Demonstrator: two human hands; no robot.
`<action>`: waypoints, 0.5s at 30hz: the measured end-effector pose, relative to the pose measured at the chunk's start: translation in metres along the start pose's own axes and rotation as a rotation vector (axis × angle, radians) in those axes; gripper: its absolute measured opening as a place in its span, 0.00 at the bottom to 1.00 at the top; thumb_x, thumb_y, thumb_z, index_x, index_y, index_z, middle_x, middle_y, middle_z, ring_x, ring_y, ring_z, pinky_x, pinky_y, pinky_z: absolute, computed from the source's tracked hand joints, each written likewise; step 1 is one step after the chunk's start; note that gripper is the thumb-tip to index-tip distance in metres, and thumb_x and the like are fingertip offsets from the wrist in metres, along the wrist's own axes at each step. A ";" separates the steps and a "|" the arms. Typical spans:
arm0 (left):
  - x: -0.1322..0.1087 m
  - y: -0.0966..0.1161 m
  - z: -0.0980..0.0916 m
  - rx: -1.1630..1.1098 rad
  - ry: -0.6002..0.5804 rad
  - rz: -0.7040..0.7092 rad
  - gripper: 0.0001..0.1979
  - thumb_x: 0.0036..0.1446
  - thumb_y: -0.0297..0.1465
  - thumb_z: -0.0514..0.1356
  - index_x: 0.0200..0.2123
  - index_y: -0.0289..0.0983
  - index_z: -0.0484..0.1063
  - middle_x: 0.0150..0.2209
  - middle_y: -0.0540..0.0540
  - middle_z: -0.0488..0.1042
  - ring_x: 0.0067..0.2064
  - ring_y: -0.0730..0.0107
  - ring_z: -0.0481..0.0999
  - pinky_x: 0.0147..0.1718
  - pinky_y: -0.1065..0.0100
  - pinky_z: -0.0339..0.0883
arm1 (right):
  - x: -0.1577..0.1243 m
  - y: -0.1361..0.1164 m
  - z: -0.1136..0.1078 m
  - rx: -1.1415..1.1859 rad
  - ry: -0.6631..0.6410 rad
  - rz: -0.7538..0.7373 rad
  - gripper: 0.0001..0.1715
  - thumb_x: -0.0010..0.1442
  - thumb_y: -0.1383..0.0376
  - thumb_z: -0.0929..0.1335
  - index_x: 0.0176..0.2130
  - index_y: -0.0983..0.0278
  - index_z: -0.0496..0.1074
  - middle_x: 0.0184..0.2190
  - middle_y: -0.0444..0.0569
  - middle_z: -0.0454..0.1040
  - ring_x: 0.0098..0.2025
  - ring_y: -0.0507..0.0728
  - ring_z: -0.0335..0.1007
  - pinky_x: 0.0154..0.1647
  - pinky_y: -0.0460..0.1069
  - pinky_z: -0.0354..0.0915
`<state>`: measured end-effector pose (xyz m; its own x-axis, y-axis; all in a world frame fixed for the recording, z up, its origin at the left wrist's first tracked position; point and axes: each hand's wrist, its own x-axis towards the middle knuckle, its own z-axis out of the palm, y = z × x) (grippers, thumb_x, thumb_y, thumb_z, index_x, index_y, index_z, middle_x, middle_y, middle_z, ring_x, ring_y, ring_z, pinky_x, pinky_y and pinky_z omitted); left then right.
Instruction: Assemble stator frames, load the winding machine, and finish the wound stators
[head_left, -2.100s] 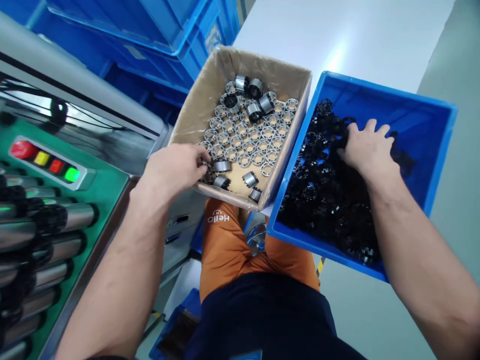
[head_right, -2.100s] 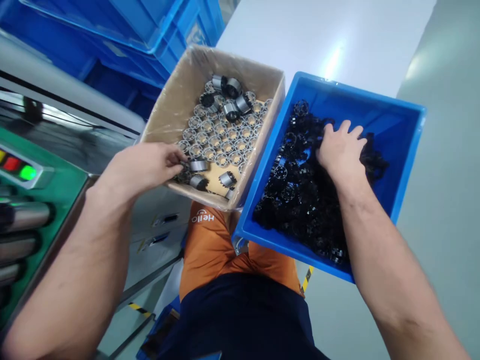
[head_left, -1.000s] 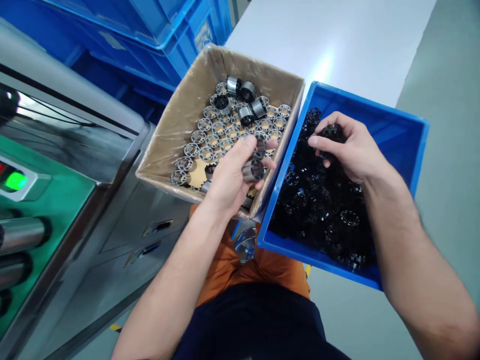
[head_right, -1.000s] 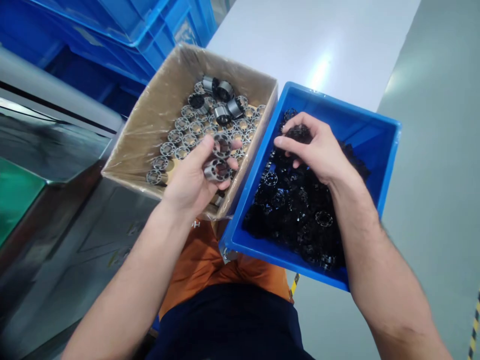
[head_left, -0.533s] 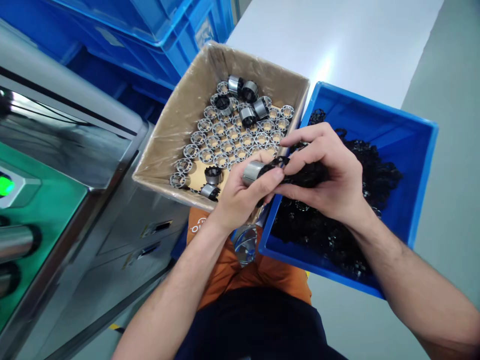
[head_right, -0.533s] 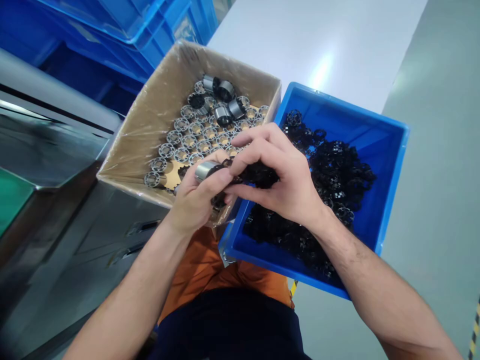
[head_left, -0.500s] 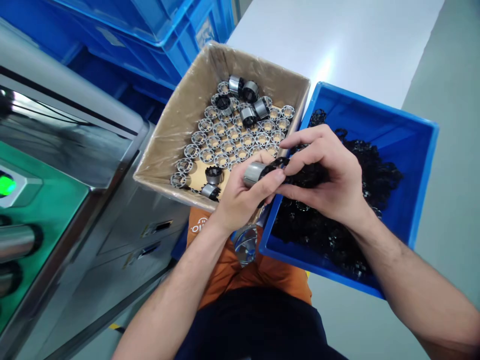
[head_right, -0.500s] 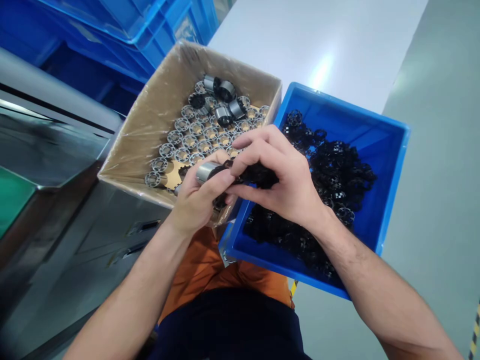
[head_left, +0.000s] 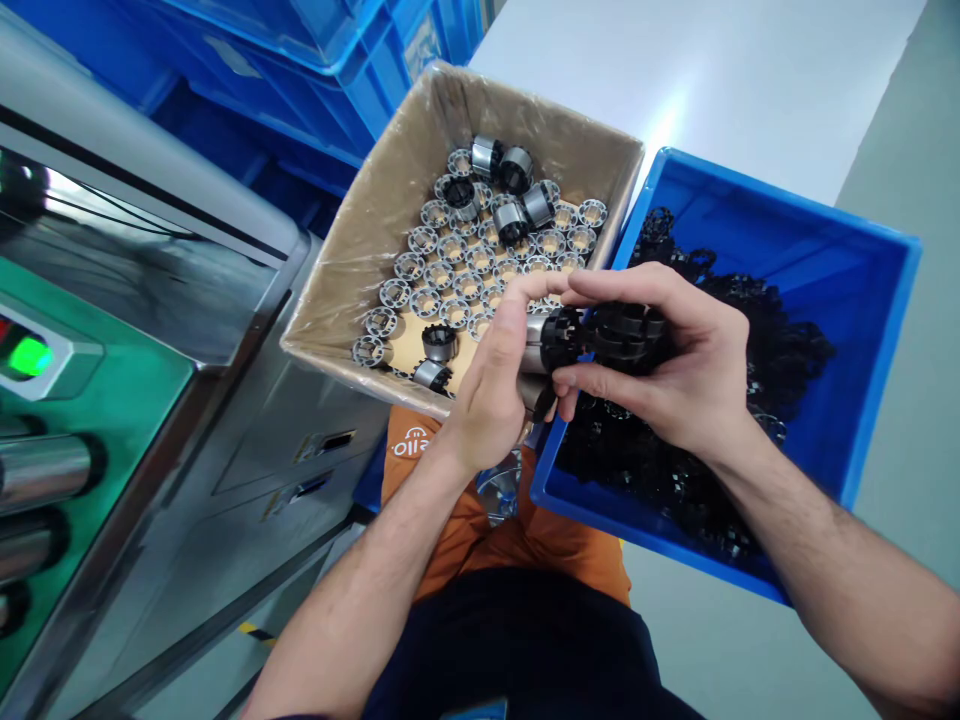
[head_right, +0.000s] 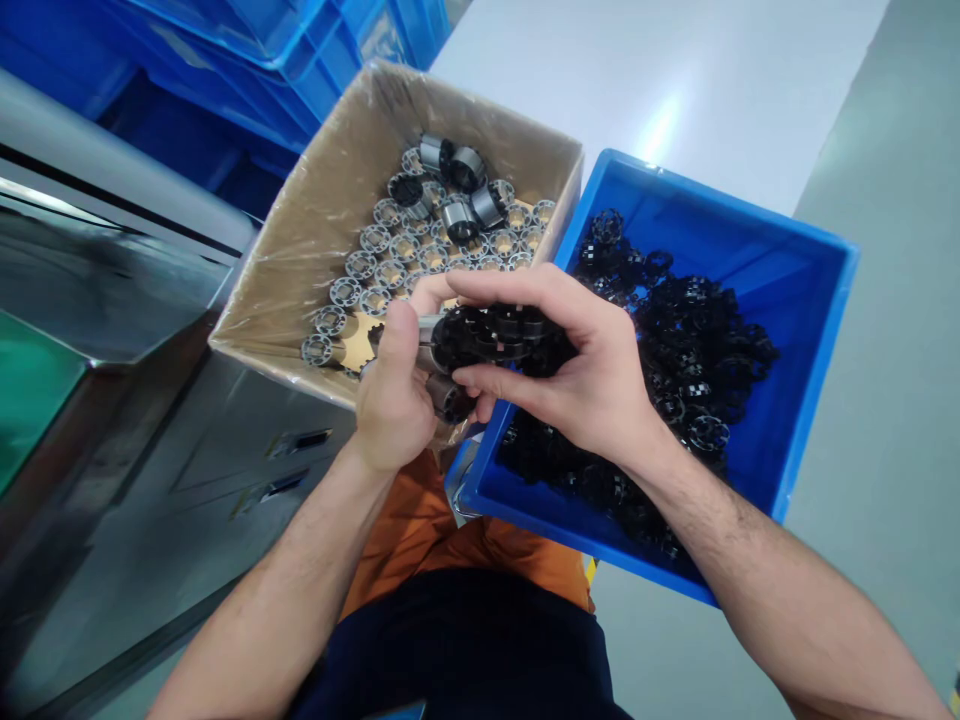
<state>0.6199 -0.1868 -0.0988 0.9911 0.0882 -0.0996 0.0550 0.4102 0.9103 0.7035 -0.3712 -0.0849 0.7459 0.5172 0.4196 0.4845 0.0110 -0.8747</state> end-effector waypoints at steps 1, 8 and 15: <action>-0.001 0.001 0.001 0.009 0.008 -0.001 0.28 0.85 0.63 0.57 0.62 0.49 0.80 0.29 0.52 0.75 0.24 0.66 0.76 0.22 0.64 0.68 | 0.000 0.000 0.001 0.036 -0.004 0.017 0.34 0.65 0.58 0.90 0.67 0.43 0.89 0.62 0.48 0.91 0.61 0.69 0.91 0.70 0.71 0.87; -0.001 0.002 0.003 0.029 0.038 0.023 0.33 0.82 0.68 0.58 0.63 0.48 0.83 0.27 0.52 0.74 0.24 0.65 0.78 0.22 0.65 0.66 | 0.003 0.000 0.003 0.064 -0.040 0.011 0.23 0.65 0.58 0.90 0.57 0.43 0.94 0.58 0.47 0.93 0.62 0.71 0.91 0.71 0.74 0.87; -0.004 0.005 0.004 -0.008 0.037 -0.043 0.36 0.78 0.71 0.62 0.60 0.46 0.82 0.28 0.51 0.74 0.24 0.67 0.77 0.22 0.68 0.68 | 0.003 -0.001 0.002 0.007 -0.054 -0.067 0.25 0.68 0.62 0.88 0.60 0.39 0.94 0.58 0.48 0.92 0.61 0.70 0.91 0.68 0.72 0.88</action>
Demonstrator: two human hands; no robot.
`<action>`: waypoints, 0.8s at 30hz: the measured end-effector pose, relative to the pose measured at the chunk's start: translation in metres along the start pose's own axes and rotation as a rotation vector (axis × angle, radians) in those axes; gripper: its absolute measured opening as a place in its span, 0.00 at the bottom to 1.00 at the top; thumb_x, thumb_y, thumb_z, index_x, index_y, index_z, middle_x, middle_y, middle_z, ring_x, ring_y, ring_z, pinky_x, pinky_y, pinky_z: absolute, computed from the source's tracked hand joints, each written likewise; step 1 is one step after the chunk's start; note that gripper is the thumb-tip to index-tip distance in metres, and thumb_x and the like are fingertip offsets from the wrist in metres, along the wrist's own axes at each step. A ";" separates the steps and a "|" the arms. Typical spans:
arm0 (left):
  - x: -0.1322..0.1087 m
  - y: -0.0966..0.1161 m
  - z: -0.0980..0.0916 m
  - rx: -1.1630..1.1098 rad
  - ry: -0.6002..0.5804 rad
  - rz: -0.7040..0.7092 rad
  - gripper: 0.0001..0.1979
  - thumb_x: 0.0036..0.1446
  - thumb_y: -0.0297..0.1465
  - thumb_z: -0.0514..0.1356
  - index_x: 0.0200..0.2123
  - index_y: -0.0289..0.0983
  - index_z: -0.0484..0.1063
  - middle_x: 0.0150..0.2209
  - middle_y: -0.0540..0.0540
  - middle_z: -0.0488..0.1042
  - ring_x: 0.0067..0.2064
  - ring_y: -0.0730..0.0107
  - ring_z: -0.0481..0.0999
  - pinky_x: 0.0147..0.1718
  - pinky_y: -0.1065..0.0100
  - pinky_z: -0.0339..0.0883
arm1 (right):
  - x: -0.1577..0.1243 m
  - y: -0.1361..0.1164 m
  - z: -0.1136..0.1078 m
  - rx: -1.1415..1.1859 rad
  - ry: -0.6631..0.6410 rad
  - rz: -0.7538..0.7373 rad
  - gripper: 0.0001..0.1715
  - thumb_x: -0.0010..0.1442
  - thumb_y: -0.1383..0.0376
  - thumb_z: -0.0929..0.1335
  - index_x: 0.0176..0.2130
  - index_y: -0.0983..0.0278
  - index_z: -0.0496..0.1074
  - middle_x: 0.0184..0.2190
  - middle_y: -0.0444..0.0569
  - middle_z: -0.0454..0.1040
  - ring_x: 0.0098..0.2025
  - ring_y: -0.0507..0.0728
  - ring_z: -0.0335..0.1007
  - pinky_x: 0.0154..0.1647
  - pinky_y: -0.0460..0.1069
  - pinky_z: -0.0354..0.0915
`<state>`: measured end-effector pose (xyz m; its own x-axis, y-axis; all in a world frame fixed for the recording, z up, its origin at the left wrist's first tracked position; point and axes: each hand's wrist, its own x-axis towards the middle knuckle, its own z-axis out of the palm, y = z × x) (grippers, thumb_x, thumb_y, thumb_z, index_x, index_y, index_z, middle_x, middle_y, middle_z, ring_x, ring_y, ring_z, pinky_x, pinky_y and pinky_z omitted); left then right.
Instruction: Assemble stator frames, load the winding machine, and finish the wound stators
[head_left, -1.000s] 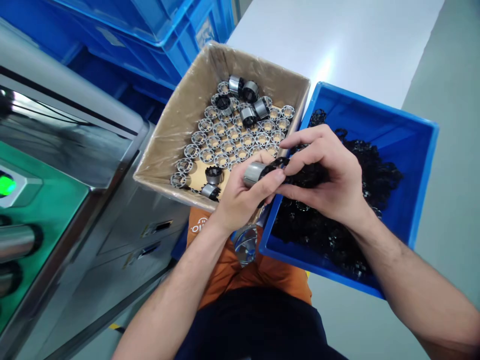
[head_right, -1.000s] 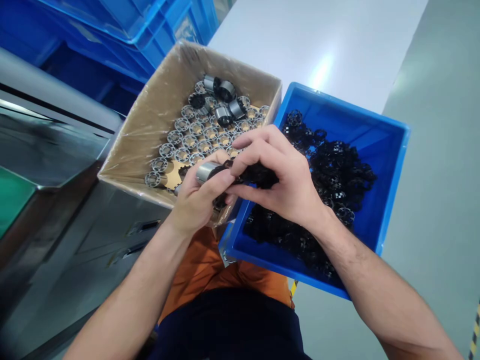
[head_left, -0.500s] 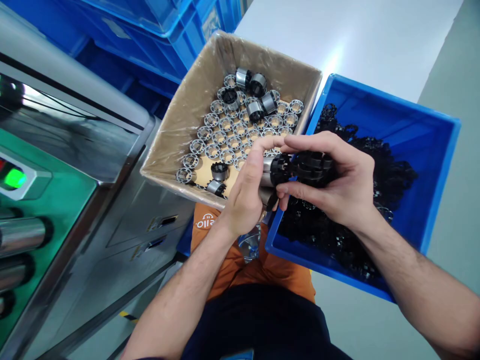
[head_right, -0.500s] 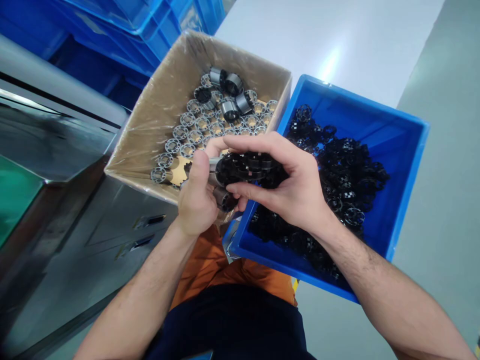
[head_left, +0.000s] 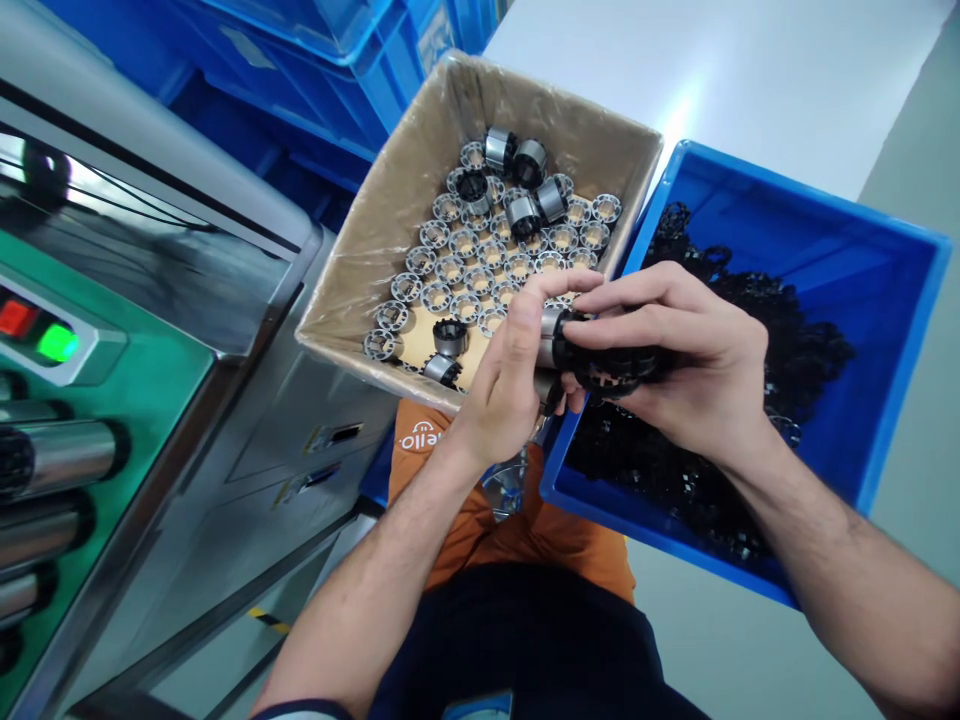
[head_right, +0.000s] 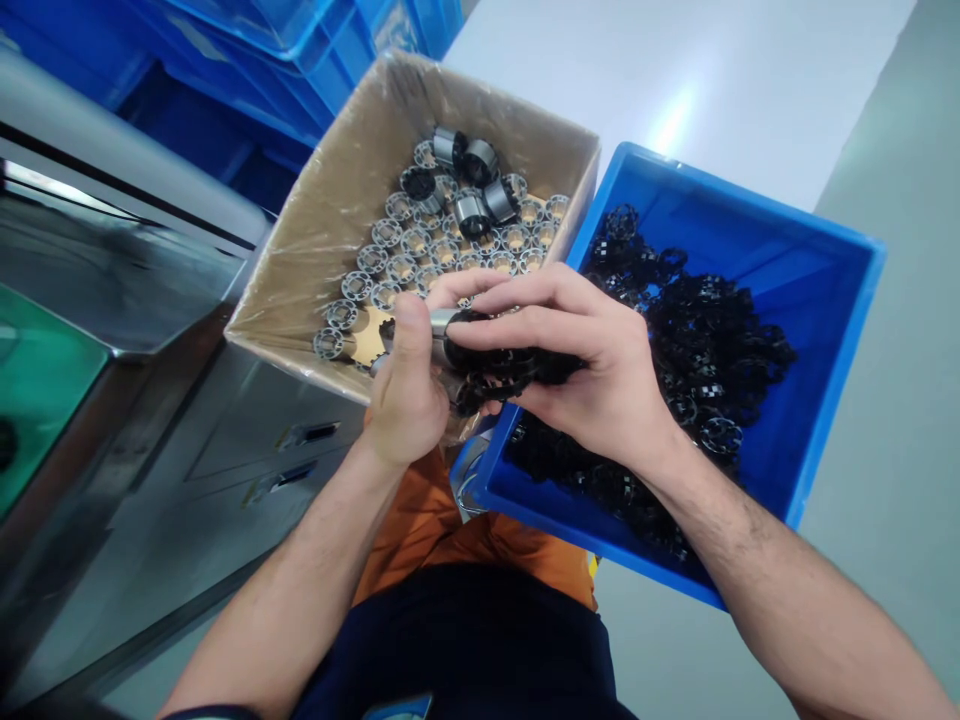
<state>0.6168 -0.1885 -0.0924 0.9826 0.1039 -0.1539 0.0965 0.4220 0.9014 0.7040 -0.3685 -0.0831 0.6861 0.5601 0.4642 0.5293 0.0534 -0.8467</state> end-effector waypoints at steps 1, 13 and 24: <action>0.000 0.000 0.000 0.002 -0.004 -0.003 0.36 0.78 0.71 0.62 0.60 0.45 0.82 0.29 0.51 0.74 0.24 0.66 0.77 0.22 0.67 0.68 | 0.000 0.000 0.000 -0.001 -0.005 -0.010 0.25 0.68 0.62 0.88 0.60 0.38 0.94 0.58 0.48 0.92 0.60 0.69 0.91 0.67 0.72 0.88; 0.000 -0.001 -0.009 0.016 -0.119 -0.045 0.34 0.80 0.69 0.60 0.65 0.49 0.83 0.30 0.50 0.79 0.25 0.65 0.77 0.23 0.64 0.68 | -0.005 -0.004 0.001 -0.066 0.019 0.031 0.23 0.69 0.55 0.88 0.61 0.38 0.93 0.52 0.47 0.88 0.54 0.67 0.88 0.59 0.69 0.89; 0.018 0.003 -0.004 0.007 0.300 0.150 0.38 0.77 0.74 0.58 0.40 0.44 0.73 0.28 0.51 0.79 0.22 0.73 0.69 0.19 0.65 0.56 | 0.001 -0.003 -0.010 0.065 0.006 0.218 0.18 0.76 0.47 0.83 0.62 0.44 0.91 0.58 0.49 0.89 0.58 0.68 0.89 0.57 0.65 0.91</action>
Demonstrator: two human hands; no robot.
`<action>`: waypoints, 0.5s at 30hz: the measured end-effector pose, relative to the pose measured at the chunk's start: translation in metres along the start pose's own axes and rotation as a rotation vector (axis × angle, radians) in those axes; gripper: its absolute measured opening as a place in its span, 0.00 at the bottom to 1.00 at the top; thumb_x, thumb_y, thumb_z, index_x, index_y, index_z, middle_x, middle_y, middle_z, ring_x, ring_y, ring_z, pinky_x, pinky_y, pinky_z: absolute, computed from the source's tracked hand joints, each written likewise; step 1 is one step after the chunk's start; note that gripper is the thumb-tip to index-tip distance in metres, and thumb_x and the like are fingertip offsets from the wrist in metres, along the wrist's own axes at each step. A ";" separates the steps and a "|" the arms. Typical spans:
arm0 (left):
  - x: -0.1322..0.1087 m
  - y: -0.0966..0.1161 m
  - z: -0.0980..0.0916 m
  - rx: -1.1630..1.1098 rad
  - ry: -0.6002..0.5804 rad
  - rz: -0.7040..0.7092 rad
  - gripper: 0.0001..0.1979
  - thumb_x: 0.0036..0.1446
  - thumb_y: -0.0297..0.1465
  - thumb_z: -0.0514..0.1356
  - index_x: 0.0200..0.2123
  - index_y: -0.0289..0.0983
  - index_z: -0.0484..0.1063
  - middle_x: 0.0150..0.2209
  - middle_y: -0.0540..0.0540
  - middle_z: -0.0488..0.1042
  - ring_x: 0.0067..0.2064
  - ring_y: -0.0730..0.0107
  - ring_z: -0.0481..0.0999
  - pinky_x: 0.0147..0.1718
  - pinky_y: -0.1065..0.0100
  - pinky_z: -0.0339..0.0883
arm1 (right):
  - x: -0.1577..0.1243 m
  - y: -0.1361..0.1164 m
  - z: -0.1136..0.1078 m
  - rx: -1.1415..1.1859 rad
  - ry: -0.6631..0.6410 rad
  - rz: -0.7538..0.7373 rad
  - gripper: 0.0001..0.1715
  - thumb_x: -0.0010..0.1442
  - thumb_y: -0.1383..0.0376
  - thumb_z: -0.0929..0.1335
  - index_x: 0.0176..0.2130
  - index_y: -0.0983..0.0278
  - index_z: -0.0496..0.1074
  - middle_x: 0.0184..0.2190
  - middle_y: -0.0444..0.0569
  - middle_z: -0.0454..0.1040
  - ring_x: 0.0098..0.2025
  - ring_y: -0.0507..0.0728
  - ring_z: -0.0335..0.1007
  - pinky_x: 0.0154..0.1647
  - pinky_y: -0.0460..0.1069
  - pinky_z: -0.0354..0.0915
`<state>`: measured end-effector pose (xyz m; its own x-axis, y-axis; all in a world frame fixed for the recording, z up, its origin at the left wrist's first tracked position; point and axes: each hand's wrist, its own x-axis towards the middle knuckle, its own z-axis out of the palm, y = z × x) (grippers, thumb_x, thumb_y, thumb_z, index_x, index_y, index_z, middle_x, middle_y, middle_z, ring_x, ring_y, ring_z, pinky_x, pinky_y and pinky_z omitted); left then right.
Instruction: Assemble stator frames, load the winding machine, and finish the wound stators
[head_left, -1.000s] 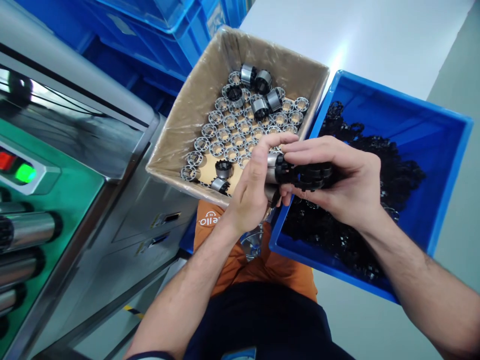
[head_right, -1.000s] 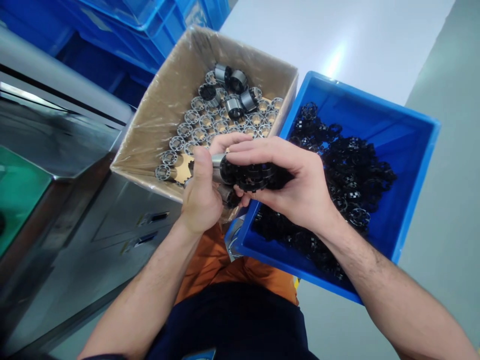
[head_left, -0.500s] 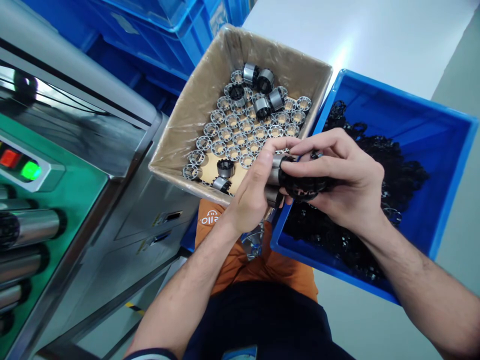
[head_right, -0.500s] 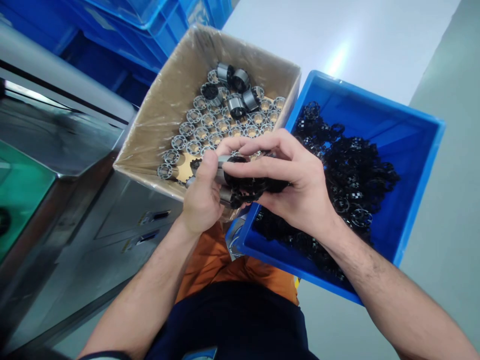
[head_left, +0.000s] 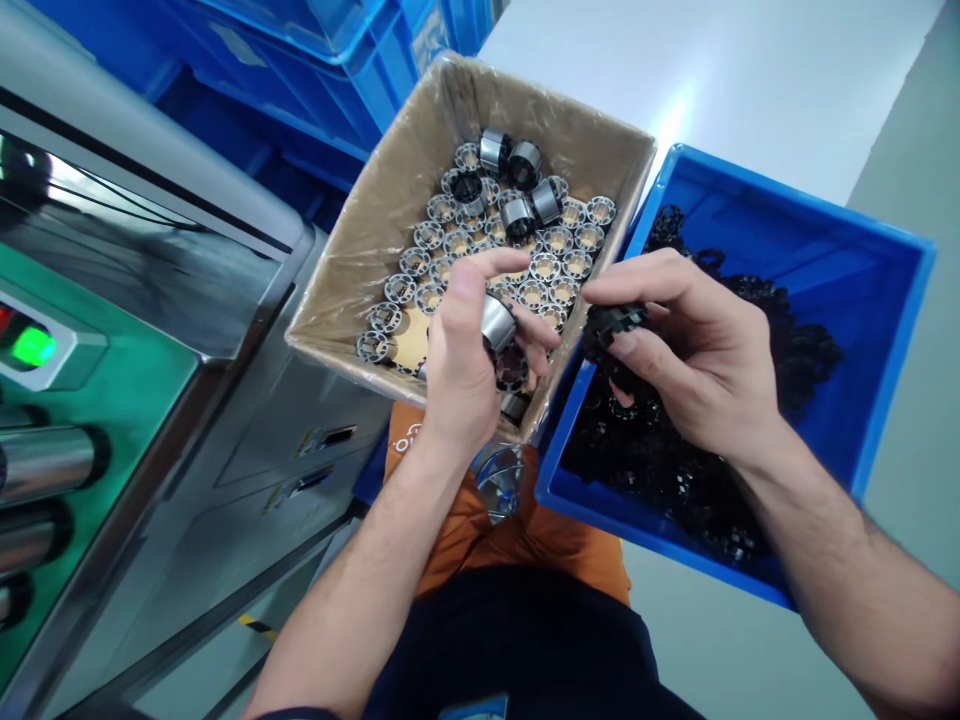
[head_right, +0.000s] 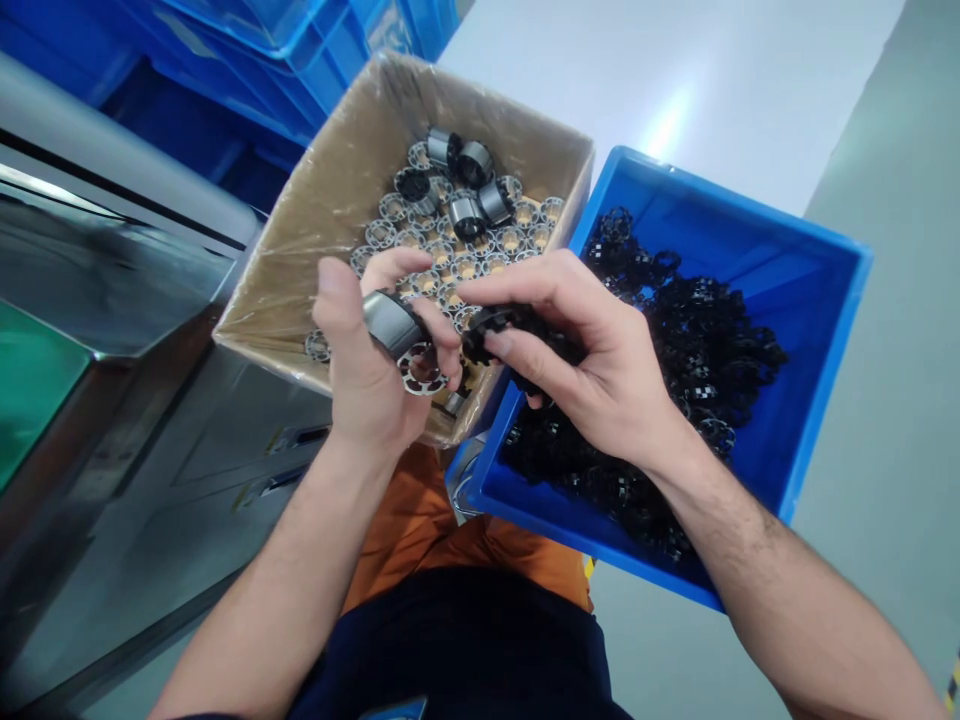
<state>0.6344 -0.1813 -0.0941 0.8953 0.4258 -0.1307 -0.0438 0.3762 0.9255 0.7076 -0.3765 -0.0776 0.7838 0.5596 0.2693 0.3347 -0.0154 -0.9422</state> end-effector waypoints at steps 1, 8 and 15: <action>-0.001 0.000 0.000 -0.001 -0.013 0.011 0.37 0.78 0.73 0.59 0.40 0.44 0.75 0.25 0.52 0.74 0.21 0.73 0.65 0.20 0.64 0.56 | 0.000 -0.002 0.000 -0.001 -0.016 0.025 0.20 0.78 0.47 0.82 0.64 0.45 0.90 0.59 0.50 0.89 0.58 0.68 0.89 0.55 0.65 0.91; -0.008 0.006 -0.001 -0.080 -0.177 -0.111 0.26 0.80 0.63 0.66 0.63 0.52 0.82 0.36 0.49 0.76 0.29 0.65 0.70 0.29 0.61 0.66 | 0.000 -0.007 0.009 0.218 0.032 0.090 0.15 0.76 0.53 0.84 0.59 0.46 0.86 0.55 0.44 0.90 0.36 0.57 0.86 0.22 0.50 0.77; -0.009 -0.002 -0.004 -0.047 -0.253 -0.121 0.30 0.78 0.67 0.65 0.51 0.47 0.78 0.36 0.50 0.75 0.25 0.70 0.71 0.24 0.65 0.62 | -0.001 -0.002 0.009 0.026 0.077 0.006 0.11 0.80 0.54 0.81 0.58 0.46 0.94 0.57 0.50 0.91 0.59 0.68 0.90 0.58 0.65 0.92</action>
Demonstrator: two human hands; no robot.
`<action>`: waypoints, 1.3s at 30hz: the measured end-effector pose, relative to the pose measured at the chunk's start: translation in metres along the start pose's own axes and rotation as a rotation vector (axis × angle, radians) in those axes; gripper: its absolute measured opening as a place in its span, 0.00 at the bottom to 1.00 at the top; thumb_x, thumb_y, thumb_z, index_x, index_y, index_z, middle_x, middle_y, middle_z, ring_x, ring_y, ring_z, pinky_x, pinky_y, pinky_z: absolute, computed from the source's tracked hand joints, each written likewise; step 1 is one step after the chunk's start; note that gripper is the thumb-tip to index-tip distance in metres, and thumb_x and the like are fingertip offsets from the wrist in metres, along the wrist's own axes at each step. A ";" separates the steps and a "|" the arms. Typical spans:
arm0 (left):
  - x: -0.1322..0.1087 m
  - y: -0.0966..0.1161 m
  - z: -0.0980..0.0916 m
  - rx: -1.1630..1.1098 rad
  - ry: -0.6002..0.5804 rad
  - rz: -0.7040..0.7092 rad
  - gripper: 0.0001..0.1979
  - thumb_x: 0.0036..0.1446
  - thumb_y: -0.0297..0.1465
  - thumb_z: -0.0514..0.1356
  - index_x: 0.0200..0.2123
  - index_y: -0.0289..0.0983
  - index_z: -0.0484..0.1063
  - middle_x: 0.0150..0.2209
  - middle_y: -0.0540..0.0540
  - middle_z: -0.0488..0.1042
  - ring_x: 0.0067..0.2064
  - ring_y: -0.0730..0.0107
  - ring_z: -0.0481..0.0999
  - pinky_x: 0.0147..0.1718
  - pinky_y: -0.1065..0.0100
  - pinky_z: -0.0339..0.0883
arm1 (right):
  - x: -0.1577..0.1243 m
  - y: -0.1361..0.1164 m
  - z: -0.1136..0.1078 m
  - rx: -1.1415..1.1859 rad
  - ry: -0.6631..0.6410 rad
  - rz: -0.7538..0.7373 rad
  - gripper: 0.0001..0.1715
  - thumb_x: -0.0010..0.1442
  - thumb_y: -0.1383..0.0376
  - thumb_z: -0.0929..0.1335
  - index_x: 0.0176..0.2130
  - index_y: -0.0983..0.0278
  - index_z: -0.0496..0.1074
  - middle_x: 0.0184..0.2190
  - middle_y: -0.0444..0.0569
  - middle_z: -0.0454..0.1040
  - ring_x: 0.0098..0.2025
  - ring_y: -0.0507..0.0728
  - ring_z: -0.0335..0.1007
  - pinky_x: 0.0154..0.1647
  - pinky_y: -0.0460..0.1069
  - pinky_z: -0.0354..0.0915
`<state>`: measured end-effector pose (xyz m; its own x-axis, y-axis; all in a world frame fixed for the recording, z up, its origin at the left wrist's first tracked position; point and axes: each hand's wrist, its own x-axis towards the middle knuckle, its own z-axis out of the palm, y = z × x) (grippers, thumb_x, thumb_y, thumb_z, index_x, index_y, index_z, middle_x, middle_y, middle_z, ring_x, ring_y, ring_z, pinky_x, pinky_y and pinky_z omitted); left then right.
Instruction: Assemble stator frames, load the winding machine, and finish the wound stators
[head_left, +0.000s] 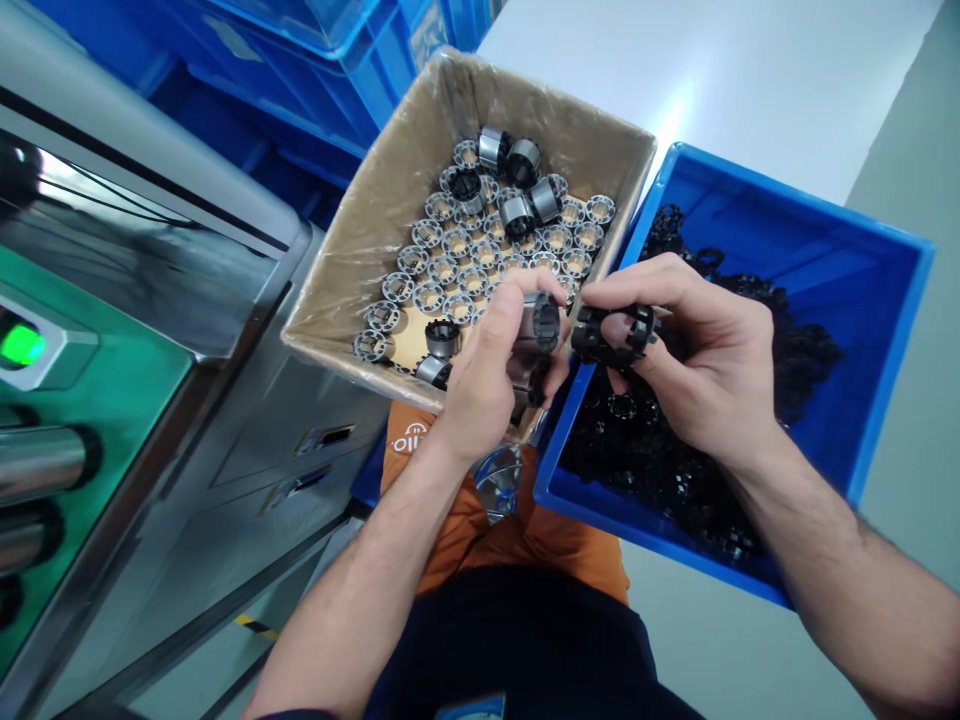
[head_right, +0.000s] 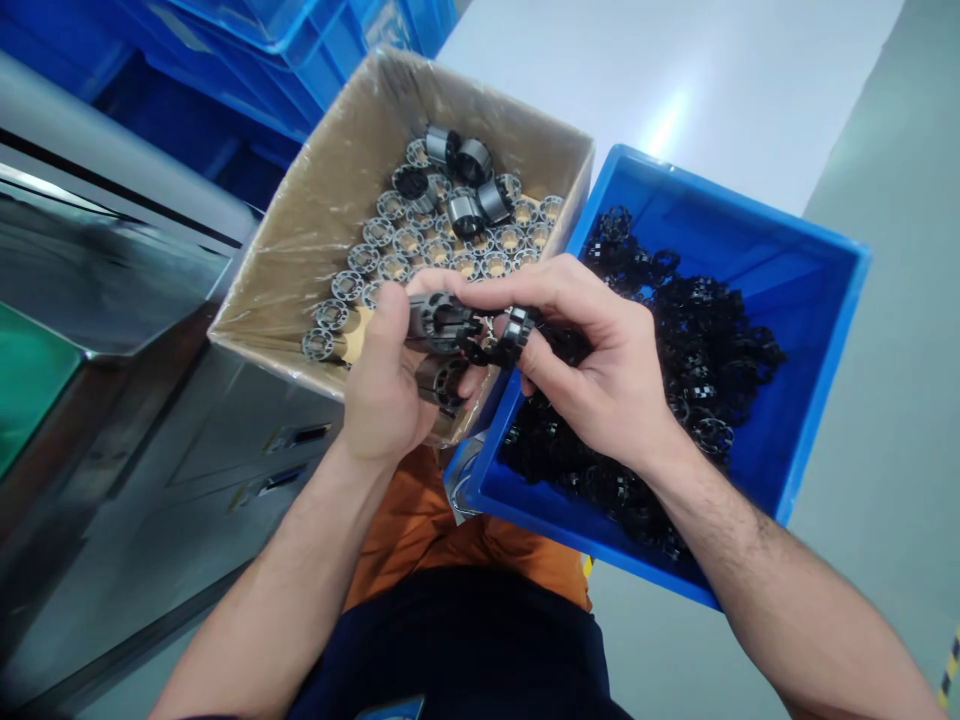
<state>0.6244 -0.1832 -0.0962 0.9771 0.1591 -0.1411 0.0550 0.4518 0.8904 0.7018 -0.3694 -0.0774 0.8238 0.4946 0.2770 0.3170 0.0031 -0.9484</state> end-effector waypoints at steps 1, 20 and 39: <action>-0.001 -0.001 0.000 -0.005 -0.020 -0.016 0.29 0.80 0.66 0.64 0.52 0.46 0.79 0.35 0.49 0.76 0.25 0.69 0.72 0.23 0.65 0.63 | 0.000 0.000 0.001 -0.008 0.012 -0.002 0.10 0.79 0.55 0.81 0.57 0.46 0.94 0.56 0.50 0.92 0.59 0.68 0.90 0.60 0.66 0.91; -0.001 -0.010 -0.010 0.164 -0.286 0.070 0.27 0.82 0.62 0.65 0.66 0.48 0.75 0.35 0.52 0.76 0.29 0.68 0.77 0.28 0.63 0.73 | -0.002 0.001 0.011 -0.213 0.105 -0.333 0.09 0.76 0.65 0.80 0.52 0.50 0.92 0.47 0.47 0.90 0.49 0.62 0.88 0.51 0.61 0.85; 0.020 0.087 -0.081 1.152 -0.095 0.068 0.20 0.65 0.53 0.79 0.47 0.45 0.91 0.44 0.46 0.84 0.40 0.62 0.75 0.47 0.56 0.74 | 0.009 0.016 -0.011 -0.195 0.088 -0.128 0.15 0.65 0.63 0.89 0.44 0.52 0.86 0.43 0.44 0.88 0.42 0.61 0.87 0.47 0.60 0.88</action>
<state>0.6320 -0.0697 -0.0561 0.9940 0.0641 -0.0881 0.1088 -0.6305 0.7685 0.7195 -0.3742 -0.0884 0.8060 0.4236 0.4133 0.4992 -0.1114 -0.8593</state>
